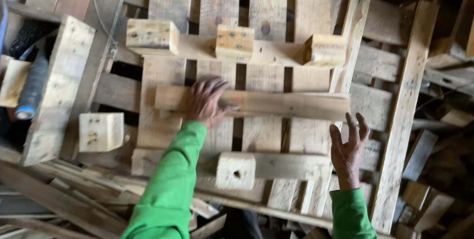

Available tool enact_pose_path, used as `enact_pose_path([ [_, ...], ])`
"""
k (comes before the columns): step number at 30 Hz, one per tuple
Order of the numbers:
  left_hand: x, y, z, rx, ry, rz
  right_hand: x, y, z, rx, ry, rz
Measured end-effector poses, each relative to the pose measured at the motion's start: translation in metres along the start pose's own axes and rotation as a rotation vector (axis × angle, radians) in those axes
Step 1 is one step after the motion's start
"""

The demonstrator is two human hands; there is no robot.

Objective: The person repairs a wooden pallet, placing wood blocks and boards onto the pallet deck and hammering nails to fasten them. They reposition boards, hold nails in place, and strike them with a hammer while working over a pile of pallet parts.

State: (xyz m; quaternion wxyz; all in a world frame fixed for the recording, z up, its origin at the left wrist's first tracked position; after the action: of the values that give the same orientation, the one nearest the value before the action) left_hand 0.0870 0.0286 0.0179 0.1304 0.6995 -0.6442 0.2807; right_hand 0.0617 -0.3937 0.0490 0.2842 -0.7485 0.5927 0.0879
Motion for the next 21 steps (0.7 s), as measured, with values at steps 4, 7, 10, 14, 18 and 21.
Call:
enact_pose_path([
  [4,-0.005,-0.004,0.018,0.092,0.003,-0.265,0.051,-0.053,0.032,0.049,0.054,0.058],
  [7,-0.004,-0.007,0.019,0.094,-0.045,-0.283,0.073,-0.068,0.06,0.11,-0.07,0.179],
  [10,-0.002,-0.011,0.017,0.102,-0.108,-0.267,0.08,-0.065,0.074,0.157,-0.012,0.265],
  [14,-0.001,-0.012,0.018,0.072,-0.147,-0.301,0.085,-0.059,0.077,0.193,-0.017,0.219],
  [18,-0.001,-0.014,0.019,0.054,-0.15,-0.306,0.087,-0.061,0.076,0.171,-0.021,0.201],
  [21,-0.001,-0.016,0.017,0.085,-0.129,-0.279,0.087,-0.064,0.076,0.17,-0.024,0.204],
])
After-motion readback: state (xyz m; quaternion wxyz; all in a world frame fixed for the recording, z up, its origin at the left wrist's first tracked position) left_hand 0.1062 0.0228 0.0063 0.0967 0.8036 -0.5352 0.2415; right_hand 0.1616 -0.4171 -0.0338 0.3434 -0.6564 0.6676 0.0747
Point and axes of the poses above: each hand's wrist, its own y-axis away from the middle knuckle, its own z-axis out of the palm, x = y × z, the point moved 3 cm from there along -y, towards the middle knuckle, and after that the axes turned 13 degrees about -z, right-handed, at the moved point
